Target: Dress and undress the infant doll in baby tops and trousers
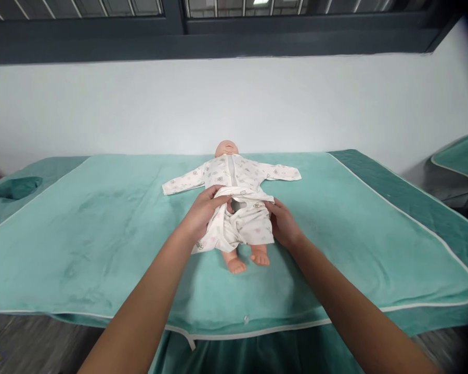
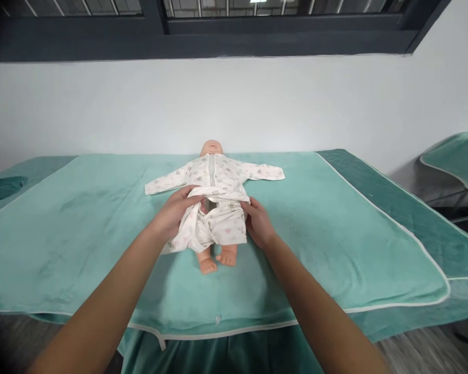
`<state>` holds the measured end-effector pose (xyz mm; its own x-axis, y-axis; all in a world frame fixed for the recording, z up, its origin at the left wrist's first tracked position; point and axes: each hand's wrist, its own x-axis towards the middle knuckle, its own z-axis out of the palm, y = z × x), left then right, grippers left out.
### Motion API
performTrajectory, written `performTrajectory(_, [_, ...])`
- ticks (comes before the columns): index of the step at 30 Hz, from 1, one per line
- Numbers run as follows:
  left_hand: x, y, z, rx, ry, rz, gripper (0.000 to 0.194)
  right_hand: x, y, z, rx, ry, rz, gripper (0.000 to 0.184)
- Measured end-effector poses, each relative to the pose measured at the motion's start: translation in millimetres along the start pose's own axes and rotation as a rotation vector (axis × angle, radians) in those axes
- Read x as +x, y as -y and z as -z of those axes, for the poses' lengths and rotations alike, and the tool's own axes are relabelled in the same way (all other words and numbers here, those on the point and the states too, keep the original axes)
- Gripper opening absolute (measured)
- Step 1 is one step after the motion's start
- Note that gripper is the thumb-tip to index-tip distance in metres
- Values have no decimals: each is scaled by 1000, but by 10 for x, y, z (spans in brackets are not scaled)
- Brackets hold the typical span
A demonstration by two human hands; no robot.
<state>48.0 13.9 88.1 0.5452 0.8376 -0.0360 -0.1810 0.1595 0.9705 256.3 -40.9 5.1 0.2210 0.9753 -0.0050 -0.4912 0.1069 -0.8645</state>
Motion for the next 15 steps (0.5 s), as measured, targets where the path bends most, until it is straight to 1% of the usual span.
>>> performTrajectory(2, [-83,40,54,-90,13,21,31,-19,90,24,-160,5,41,23])
performTrajectory(4, [-168,95,119,-184,35,31,37,-61,252,-7,-412,49,120,22])
performTrajectory(6, [-226,154,164,-246,44,34,39,-79,453,-119,-674,145,203,22])
performTrajectory(7, [-237,179,171,-261,34,34,38,-64,552,-207,-770,192,226,23])
performTrajectory(8, [-235,197,167,-266,13,32,36,-28,639,-311,-837,257,208,24])
performTrajectory(9, [-219,206,153,-264,-16,26,33,29,710,-423,-887,353,155,24])
performTrajectory(11, [-149,194,107,-246,-84,-5,29,191,786,-637,-945,601,-5,26])
performTrajectory(12, [-99,175,84,-239,-120,-34,27,285,787,-719,-945,701,-62,26])
performTrajectory(13, [-44,150,64,-234,-150,-65,25,379,763,-777,-919,771,-99,28])
performTrajectory(14, [13,124,51,-229,-167,-90,25,465,717,-805,-862,797,-118,31])
performTrajectory(15, [69,99,42,-223,-171,-109,25,539,653,-805,-776,788,-134,34])
